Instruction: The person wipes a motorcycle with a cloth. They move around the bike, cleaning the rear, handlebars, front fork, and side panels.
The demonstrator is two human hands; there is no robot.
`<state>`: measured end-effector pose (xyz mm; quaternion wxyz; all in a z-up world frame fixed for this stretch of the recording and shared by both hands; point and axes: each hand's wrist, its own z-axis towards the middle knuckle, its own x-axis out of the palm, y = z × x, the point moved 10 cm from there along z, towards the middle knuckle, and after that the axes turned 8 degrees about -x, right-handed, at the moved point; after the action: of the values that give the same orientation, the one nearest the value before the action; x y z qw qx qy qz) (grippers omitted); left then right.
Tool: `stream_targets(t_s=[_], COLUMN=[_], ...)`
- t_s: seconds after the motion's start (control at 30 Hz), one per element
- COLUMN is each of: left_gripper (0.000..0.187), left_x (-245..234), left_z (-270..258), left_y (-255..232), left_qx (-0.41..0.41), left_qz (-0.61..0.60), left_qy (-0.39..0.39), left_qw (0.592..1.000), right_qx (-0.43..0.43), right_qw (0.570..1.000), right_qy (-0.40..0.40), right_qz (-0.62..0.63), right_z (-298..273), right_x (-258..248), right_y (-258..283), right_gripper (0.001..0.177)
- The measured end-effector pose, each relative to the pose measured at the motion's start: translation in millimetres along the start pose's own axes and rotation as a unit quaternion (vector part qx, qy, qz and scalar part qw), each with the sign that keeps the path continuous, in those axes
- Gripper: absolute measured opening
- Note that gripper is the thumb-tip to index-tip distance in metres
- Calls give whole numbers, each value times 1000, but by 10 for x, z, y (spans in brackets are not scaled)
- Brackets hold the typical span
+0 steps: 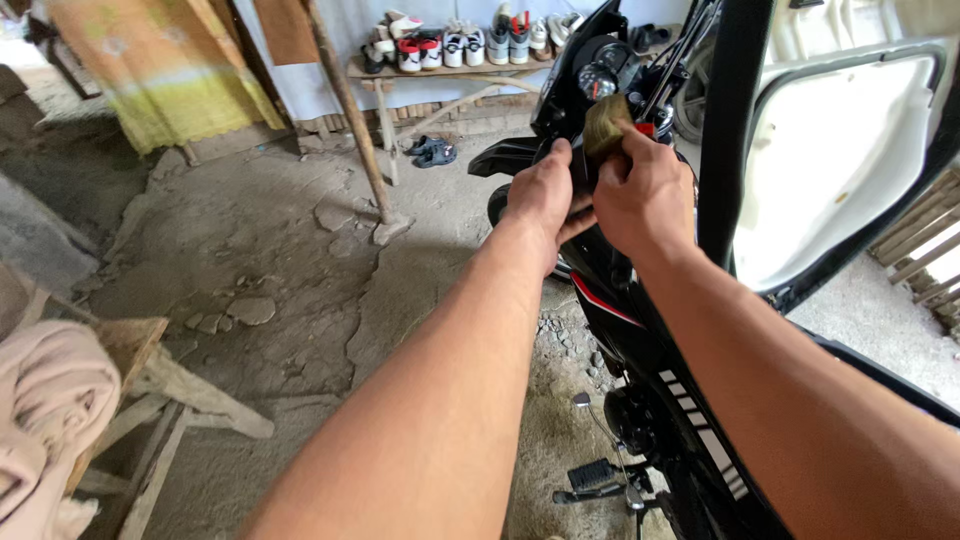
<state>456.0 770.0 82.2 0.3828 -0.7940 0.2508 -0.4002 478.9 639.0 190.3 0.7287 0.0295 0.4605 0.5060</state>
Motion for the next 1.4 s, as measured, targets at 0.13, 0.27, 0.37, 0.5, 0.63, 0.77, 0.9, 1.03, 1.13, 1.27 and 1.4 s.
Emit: stream_targets(t_s=[0.13,0.27,0.37,0.5,0.63,0.77,0.9,1.03,1.13,1.27,1.4], left_gripper=[43,39,38,38,38,38,38,34,33,36,40], left_x=[13,131,220,196,253,292,290,267,297,345,379], left_z=[264,375,404,378,344,326,322,302,262,218,221], left_y=[76,126,105,68,71,75,129,150,157,125,104], left_qx=[-33,-67,-59,-65,-68,-68,-101,-117,-110,-117,-111], left_qz=[-14,-60,-95,-98,-135,-63,-38,-49,-68,-54,-44], left_qy=[13,69,101,104,134,144,127,107,126,163,171], left_qw=[999,994,989,988,979,985,986,986,984,978,978], right_qx=[34,24,8,124,139,24,115,196,238,160,223], right_qw=[997,995,998,988,987,999,992,979,970,986,971], right_qy=[57,56,44,87,79,21,32,28,29,39,44], right_qz=[48,81,44,4,-26,-36,32,49,31,-24,-78], right_z=[249,276,97,-376,-422,103,314,124,-241,-455,-519], right_x=[225,200,-55,-231,-193,-47,148,105,-90,-332,-309], right_y=[-259,-199,-19,83,101,56,-300,-298,-71,447,281], right_gripper=[36,29,28,37,40,33,30,24,19,15,17])
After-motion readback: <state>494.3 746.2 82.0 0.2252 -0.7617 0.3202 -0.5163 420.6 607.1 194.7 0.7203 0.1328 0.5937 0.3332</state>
